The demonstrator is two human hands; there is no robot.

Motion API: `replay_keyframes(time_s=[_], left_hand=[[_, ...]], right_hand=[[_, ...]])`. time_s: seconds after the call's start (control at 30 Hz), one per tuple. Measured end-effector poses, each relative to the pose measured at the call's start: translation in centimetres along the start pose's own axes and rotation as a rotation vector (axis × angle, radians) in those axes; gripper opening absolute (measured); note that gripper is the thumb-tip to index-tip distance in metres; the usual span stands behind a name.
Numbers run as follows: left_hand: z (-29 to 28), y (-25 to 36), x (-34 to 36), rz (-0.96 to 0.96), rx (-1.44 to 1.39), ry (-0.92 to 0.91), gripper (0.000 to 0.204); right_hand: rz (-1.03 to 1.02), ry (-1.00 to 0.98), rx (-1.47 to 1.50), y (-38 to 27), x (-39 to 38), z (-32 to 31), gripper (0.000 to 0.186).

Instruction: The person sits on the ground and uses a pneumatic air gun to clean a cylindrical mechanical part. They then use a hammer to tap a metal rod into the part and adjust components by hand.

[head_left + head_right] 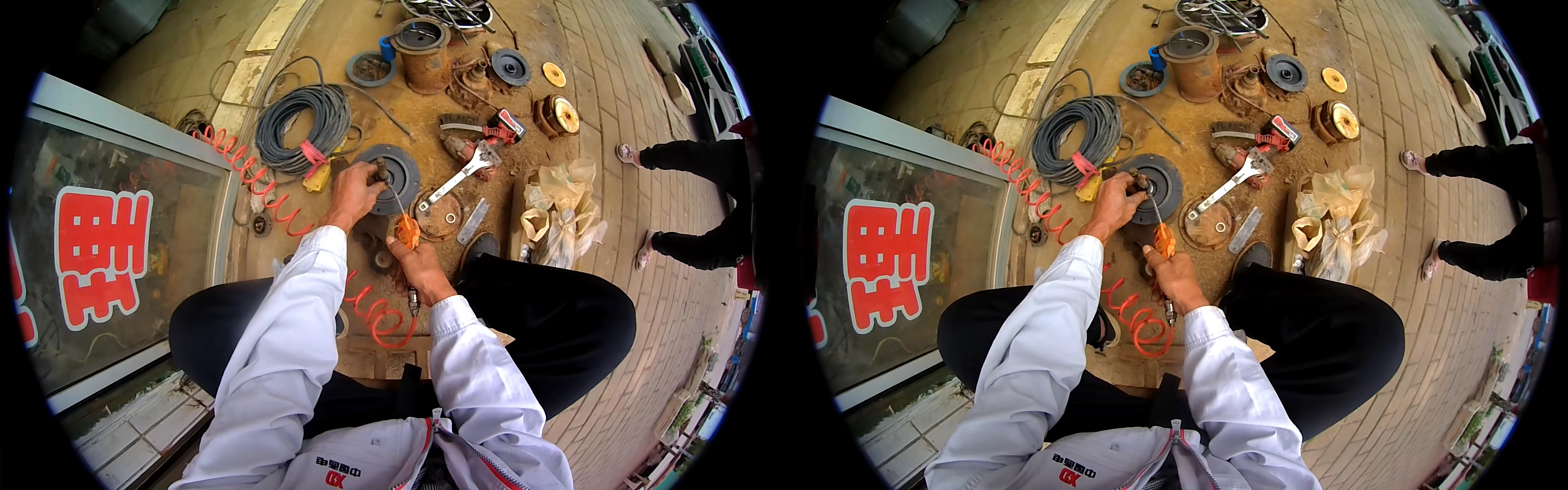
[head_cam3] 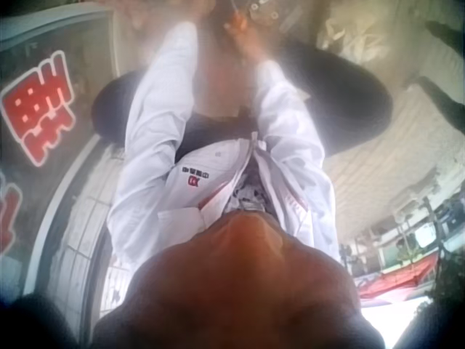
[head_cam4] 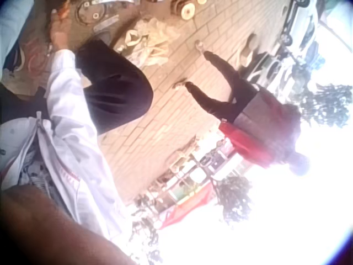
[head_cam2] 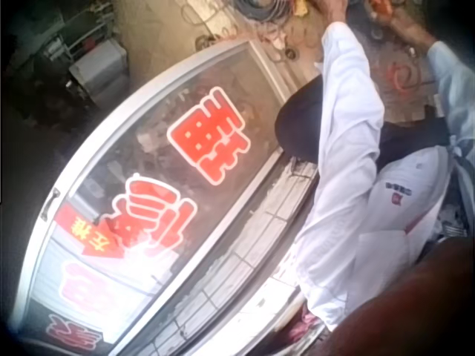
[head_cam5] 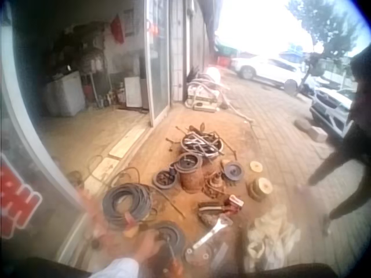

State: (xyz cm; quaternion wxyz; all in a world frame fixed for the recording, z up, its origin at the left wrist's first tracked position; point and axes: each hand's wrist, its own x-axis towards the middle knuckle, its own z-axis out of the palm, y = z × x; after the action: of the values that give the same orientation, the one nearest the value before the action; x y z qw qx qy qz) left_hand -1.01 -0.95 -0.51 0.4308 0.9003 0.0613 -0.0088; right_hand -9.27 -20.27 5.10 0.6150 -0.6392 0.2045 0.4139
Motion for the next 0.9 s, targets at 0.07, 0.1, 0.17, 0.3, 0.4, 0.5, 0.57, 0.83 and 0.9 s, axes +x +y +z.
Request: replay_keyframes(time_s=[0.07, 0.1, 0.17, 0.3, 0.4, 0.5, 0.57, 0.83, 0.9], left_hand=[[0.1, 0.3, 0.0, 0.014, 0.011, 0.013, 0.028], [0.1, 0.2, 0.1, 0.001, 0.022, 0.019, 0.028], [0.0, -0.1, -0.1, -0.026, 0.043, 0.032, 0.029], [-0.2, 2.6, -0.3, -0.093, 0.126, 0.084, 0.032], [-0.1, 3.1, -0.1, -0.121, 0.143, 0.099, 0.035], [-1.2, 3.0, 0.1, -0.119, 0.109, -0.06, 0.042], [-1.3, 0.8, 0.3, -0.017, 0.012, -0.069, 0.045], [-0.4, -1.5, 0.8, -0.063, -0.041, -0.088, 0.032], [-0.2, -1.0, 1.0, -0.096, -0.048, -0.077, 0.031]], right_hand=[[0.014, -0.001, 0.012, 0.0, 0.1, -0.2, 0.038], [-0.008, 0.005, 0.02, 0.2, 0.2, 0.4, 0.038], [-0.024, -0.01, 0.034, 0.4, 0.0, 0.8, 0.037], [-0.053, 0.015, 0.164, 0.5, -0.9, 0.5, 0.037], [-0.081, 0.054, 0.202, 0.2, -1.6, 0.0, 0.036], [-0.108, 0.044, 0.17, -0.2, -2.3, 0.1, 0.04], [-0.114, 0.025, 0.16, -0.3, -2.4, 0.4, 0.043], [-0.057, -0.009, 0.095, 0.1, -1.9, 0.9, 0.043], [-0.057, 0.001, 0.094, 0.4, -1.4, 0.7, 0.044]])
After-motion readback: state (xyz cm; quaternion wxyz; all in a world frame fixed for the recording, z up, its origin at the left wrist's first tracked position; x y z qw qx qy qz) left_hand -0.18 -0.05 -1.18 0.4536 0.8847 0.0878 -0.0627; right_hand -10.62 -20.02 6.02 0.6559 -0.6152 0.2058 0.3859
